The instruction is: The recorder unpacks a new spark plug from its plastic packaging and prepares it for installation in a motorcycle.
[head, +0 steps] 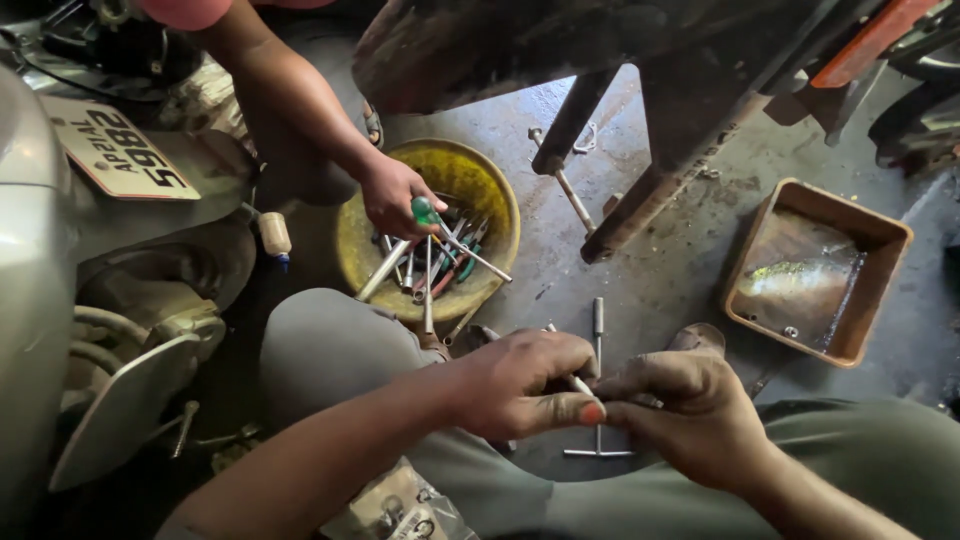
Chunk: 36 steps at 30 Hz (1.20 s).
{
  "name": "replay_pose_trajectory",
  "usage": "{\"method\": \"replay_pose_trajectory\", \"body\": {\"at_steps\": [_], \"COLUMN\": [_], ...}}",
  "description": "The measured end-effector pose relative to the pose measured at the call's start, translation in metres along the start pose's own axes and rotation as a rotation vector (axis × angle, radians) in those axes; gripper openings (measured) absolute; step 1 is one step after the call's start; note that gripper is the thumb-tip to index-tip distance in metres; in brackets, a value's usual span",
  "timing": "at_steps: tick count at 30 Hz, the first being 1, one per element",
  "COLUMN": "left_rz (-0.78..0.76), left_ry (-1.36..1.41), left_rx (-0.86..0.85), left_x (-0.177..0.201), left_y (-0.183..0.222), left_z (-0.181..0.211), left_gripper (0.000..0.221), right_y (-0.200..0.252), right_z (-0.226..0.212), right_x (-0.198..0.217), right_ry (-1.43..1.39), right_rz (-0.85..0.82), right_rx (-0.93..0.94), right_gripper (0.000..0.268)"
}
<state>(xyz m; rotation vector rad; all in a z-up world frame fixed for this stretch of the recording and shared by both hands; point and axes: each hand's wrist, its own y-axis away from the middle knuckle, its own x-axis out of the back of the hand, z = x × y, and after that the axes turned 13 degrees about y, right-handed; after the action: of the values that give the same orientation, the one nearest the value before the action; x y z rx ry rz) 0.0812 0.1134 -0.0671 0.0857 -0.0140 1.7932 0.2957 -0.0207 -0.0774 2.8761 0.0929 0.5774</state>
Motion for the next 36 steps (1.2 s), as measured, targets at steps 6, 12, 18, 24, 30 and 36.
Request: {"method": "replay_pose_trajectory", "body": {"at_steps": [6,12,18,24,30,36], "left_rz": [0.026,0.125,0.280,0.406,0.429,0.452], "left_ry": [0.037,-0.078,-0.086,-0.081,0.020,0.068], "left_rx": [-0.017,-0.148,-0.162,-0.168,-0.156,-0.134], "left_x": [0.001,-0.007,-0.017,-0.027,-0.032,-0.029], "left_y": [0.003,0.003,-0.002,-0.001,-0.003,-0.003], "left_z": [0.007,-0.004,-0.005,-0.004,-0.008,-0.010], "left_gripper": [0.044,0.040,0.035,0.029,0.023,0.022], "right_y": [0.000,0.009,0.010,0.008,0.003,-0.002], "right_z": [-0.018,-0.020,-0.024,-0.016,-0.013,0.007], "right_x": [0.004,-0.007,-0.022,-0.028,-0.030,-0.028], "right_ry": [0.044,-0.064,-0.070,-0.078,-0.262,-0.460], "right_rz": [-0.029,0.067,0.169,0.141,0.105,0.032], "right_rx": [0.008,0.011,0.066,-0.166,-0.252,-0.177], "right_gripper": [0.013,0.009,0.010,0.010,0.008,0.008]}}
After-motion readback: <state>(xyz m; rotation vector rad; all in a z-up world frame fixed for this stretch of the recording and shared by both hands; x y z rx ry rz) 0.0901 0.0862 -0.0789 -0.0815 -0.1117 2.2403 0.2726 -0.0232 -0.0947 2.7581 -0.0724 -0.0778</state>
